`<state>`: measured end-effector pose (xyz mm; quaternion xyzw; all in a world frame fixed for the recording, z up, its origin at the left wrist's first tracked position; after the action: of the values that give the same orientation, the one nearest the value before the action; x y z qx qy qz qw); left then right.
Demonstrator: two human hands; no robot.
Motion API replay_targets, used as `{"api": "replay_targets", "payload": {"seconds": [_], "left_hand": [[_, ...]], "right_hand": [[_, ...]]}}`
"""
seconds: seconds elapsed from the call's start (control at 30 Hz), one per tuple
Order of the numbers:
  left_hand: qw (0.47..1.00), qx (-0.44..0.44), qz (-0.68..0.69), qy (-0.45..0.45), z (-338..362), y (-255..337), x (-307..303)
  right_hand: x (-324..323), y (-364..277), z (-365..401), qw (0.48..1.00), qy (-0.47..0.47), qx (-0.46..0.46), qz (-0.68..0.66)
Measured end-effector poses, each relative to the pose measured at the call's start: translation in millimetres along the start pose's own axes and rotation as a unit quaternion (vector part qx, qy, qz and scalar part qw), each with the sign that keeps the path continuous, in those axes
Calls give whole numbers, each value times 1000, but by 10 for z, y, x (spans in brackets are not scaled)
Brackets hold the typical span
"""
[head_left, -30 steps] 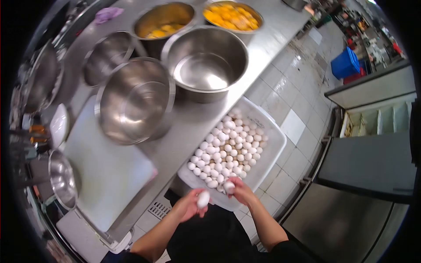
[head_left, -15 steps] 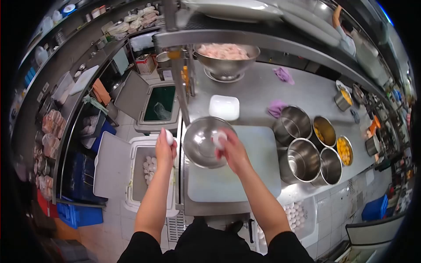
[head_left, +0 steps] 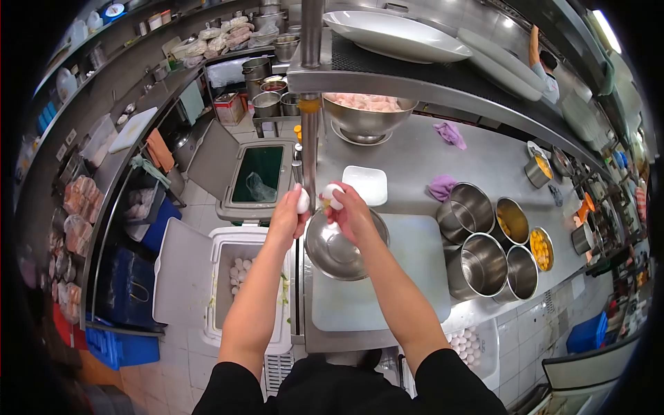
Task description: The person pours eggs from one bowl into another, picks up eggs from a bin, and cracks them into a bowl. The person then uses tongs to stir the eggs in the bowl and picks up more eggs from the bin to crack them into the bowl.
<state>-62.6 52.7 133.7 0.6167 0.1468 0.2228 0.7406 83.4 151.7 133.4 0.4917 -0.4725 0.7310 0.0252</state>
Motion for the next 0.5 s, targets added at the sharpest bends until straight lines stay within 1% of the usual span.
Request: {"api": "replay_targets", "payload": {"seconds": [0.07, 0.13, 0.2, 0.23, 0.27, 0.33, 0.37, 0.4, 0.43, 0.47, 0.5], "left_hand": [[999, -19, -6, -45, 129, -65, 153], [998, -15, -25, -48, 230, -129, 319], [996, 1, -59, -60, 337, -120, 489], [996, -1, -60, -68, 389, -106, 534], [996, -2, -61, -68, 432, -96, 589], [992, -2, -109, -59, 499, -74, 661], [992, -3, -110, -57, 501, -104, 682], [983, 47, -176, -19, 473, -151, 701], [966, 96, -241, 19, 448, -185, 718], [940, 145, -303, 56, 454, -157, 740], [941, 143, -303, 55, 458, -140, 743]], "right_hand": [[-105, -74, 261, 999, -28, 38, -4], [-230, -122, 424, 999, -29, 38, 11], [-340, -183, 550, 989, -15, 42, 138], [-404, -195, 561, 984, -14, 28, 177], [-416, -233, 605, 984, -13, 28, 175], [-421, -293, 666, 956, -10, 29, 291], [-444, -319, 688, 939, -8, 41, 341], [-516, -278, 665, 940, -9, 43, 340], [-592, -224, 619, 909, -25, -24, 415], [-598, -216, 611, 868, -40, -92, 487], [-628, -205, 612, 868, -39, -90, 487]]}}
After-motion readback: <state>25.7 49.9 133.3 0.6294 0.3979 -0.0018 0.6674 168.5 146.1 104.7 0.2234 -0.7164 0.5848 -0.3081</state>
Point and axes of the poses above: each hand's wrist, its own z-axis away from the middle knuckle, its own x-axis out of the palm, y = z × x, the point moved 1 cm from there along -z, towards the middle knuckle, and after that the axes turned 13 degrees about -z, right-handed, at the moved point
